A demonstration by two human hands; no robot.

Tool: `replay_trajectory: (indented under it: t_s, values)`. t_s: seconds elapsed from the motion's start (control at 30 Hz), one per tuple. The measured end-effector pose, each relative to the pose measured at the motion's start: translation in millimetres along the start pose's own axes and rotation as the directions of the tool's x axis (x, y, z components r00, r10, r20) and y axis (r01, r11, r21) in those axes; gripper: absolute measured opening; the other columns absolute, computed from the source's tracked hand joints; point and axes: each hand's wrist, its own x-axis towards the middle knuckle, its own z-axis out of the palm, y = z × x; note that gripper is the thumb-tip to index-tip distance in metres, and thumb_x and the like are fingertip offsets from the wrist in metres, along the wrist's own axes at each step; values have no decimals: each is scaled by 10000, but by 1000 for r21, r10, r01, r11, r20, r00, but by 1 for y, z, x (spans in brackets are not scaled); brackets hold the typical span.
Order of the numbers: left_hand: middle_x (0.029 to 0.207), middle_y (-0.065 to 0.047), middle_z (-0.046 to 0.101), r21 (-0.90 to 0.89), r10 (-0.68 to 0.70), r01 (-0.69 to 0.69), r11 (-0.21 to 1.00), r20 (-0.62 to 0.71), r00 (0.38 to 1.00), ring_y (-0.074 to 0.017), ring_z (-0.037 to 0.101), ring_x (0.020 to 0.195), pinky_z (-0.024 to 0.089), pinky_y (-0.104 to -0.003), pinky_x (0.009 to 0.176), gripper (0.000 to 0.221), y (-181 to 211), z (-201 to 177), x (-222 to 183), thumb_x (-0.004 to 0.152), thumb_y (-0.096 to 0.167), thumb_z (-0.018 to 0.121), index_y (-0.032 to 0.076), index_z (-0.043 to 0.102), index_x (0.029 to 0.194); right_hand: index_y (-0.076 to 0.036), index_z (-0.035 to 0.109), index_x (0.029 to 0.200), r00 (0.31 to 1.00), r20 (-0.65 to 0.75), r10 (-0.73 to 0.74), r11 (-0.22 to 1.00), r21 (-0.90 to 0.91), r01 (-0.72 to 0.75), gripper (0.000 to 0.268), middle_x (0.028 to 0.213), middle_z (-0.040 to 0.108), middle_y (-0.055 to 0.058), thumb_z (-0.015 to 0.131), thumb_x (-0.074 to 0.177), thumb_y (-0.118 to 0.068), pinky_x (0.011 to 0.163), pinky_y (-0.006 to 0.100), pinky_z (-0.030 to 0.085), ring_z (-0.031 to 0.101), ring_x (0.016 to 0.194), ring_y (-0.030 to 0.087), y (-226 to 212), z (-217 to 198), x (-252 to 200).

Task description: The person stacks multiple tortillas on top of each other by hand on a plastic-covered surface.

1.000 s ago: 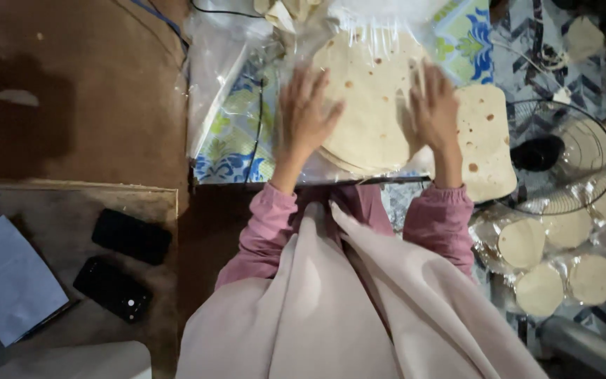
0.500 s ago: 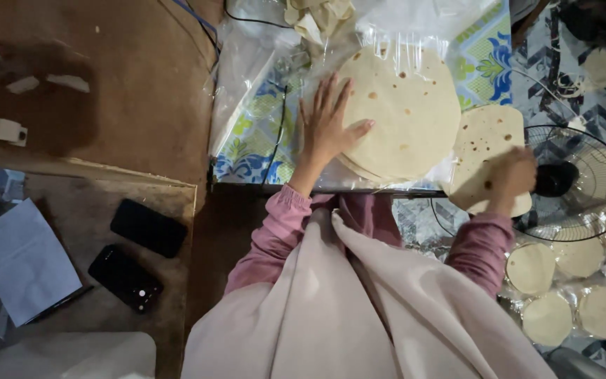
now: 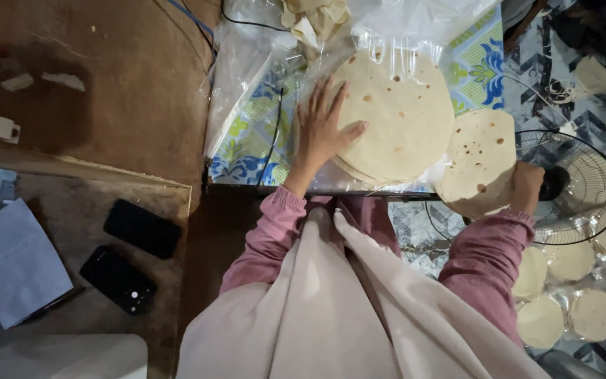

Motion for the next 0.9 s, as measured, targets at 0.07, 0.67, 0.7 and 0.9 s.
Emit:
replay_trajectory:
  t_s: [0.07, 0.67, 0.7, 0.9]
  values:
    - [1667, -106, 298, 11, 27, -27, 1000, -29, 999, -359, 280, 1544, 294, -743, 1118, 926, -3, 3, -1, 836, 683, 740, 232, 396, 1568, 90, 698, 1085, 997, -2, 78, 992, 97, -78, 343, 1092, 683, 327, 661, 1035, -248, 773, 524, 479, 635, 1099, 479, -13, -2, -7]
    - [1639, -151, 332, 29, 57, -56, 998, -55, 997, -375, 305, 1523, 307, -666, 1131, 907, -2, -2, 0, 849, 668, 735, 206, 414, 1561, 97, 690, 1028, 969, -126, 213, 973, -61, -222, 499, 1078, 700, 278, 769, 765, -320, 818, 451, 544, 696, 1000, 370, 0, 4, 32]
    - [1639, -151, 332, 30, 56, -55, 998, -57, 997, -375, 305, 1523, 307, -666, 1131, 907, -3, -1, -1, 849, 668, 735, 206, 414, 1561, 97, 690, 1028, 969, -126, 212, 974, -61, -220, 499, 1078, 700, 278, 769, 765, -320, 818, 451, 544, 696, 1000, 370, 0, 3, 34]
    - [1642, -142, 331, 26, 52, -51, 998, -47, 998, -369, 310, 1525, 294, -654, 1157, 905, -2, -2, -1, 844, 662, 737, 209, 421, 1561, 124, 710, 937, 931, 274, 239, 948, -273, -163, 427, 875, 697, 294, 613, 983, -289, 595, 514, 493, 659, 711, 397, 30, -17, -12]
